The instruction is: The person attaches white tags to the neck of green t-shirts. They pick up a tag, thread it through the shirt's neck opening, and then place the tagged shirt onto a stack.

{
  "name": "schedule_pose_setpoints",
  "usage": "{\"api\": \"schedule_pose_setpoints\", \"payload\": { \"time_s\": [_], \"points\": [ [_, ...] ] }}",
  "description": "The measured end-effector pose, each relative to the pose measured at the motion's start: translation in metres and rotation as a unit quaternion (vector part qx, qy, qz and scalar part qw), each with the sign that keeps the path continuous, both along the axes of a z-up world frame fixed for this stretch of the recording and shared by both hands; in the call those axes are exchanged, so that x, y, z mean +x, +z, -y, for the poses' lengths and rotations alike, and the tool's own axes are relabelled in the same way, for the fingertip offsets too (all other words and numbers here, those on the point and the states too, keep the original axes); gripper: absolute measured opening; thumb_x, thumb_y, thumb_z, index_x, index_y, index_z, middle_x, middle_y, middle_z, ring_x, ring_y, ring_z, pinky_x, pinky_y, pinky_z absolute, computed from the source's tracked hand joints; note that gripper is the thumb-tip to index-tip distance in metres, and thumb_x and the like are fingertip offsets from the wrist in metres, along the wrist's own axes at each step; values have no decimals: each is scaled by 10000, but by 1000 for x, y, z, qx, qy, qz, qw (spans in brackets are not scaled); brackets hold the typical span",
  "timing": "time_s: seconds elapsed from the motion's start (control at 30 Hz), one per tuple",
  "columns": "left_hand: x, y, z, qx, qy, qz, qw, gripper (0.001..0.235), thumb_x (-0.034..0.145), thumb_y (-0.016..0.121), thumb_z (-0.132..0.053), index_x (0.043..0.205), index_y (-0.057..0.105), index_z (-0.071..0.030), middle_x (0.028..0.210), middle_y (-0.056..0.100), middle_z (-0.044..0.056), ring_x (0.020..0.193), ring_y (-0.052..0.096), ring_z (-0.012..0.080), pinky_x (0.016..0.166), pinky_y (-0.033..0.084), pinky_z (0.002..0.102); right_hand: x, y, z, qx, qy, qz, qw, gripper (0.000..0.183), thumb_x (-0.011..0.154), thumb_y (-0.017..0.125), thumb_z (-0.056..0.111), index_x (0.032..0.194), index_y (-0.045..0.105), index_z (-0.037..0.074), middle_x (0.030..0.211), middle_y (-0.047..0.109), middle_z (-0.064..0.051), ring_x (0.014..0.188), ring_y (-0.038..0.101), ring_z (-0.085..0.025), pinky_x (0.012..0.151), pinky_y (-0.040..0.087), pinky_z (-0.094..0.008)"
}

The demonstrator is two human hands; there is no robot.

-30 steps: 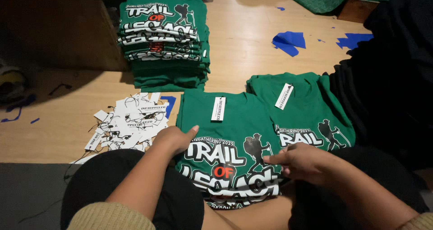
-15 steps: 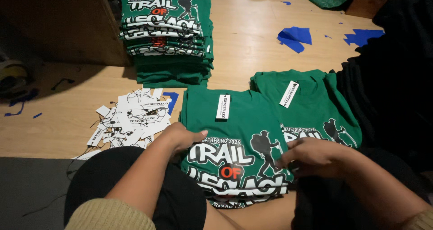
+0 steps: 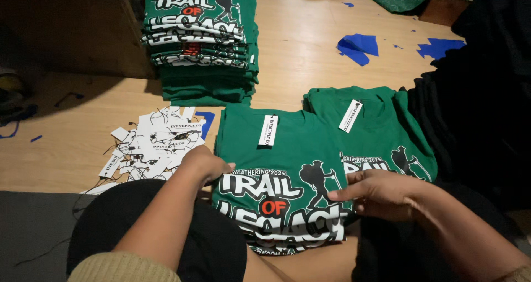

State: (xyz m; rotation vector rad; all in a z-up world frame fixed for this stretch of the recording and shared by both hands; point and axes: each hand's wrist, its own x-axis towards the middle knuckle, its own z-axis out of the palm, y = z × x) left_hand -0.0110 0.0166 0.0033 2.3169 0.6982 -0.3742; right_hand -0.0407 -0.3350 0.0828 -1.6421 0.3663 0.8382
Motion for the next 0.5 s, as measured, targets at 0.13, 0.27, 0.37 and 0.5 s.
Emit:
{"api": "schedule_pose_setpoints", "payload": {
  "time_s": [0.13, 0.27, 0.37, 0.5],
  "points": [
    [0, 11, 5, -11, -12, 4, 1000, 587, 736, 876, -345, 1179, 732, 13, 1125, 748, 231, 1137, 716, 381, 863, 603, 435, -15, 24, -28, 53, -24, -23, 998, 395, 813, 735, -65, 1199, 682, -131, 965, 587, -211, 903, 542, -365, 762, 430, -434],
    [-9, 22, 11, -44, 18, 14, 999, 598, 801, 833, -474, 1195, 749, -33, 1274, 707, 238, 1260, 637, 417, 995, 551, 490, -17, 25, -49, 55, -109, -61, 991, 659, 879, 681, 255, 1402, 492, -98, 1390, 513, -315, 1308, 496, -411, 1061, 393, -596],
    [-17, 33, 19, -71, 40, 23, 996, 667, 790, 836, -529, 1241, 729, -49, 1324, 682, 232, 1294, 612, 409, 1029, 528, 498, -7, 17, -55, 57, -148, -71, 985, 827, 843, 704, 463, 1449, 484, -55, 1476, 512, -299, 1377, 500, -405, 1115, 391, -605],
    [-14, 26, 20, -138, 76, 53, 986, 764, 800, 810, -595, 1307, 682, -38, 1343, 670, 231, 1329, 581, 410, 1045, 520, 527, 8, -13, -48, 64, -163, -52, 983, 478, 883, 731, 317, 1158, 669, -70, 1130, 726, -256, 1057, 708, -397, 911, 547, -567]
  ]
}}
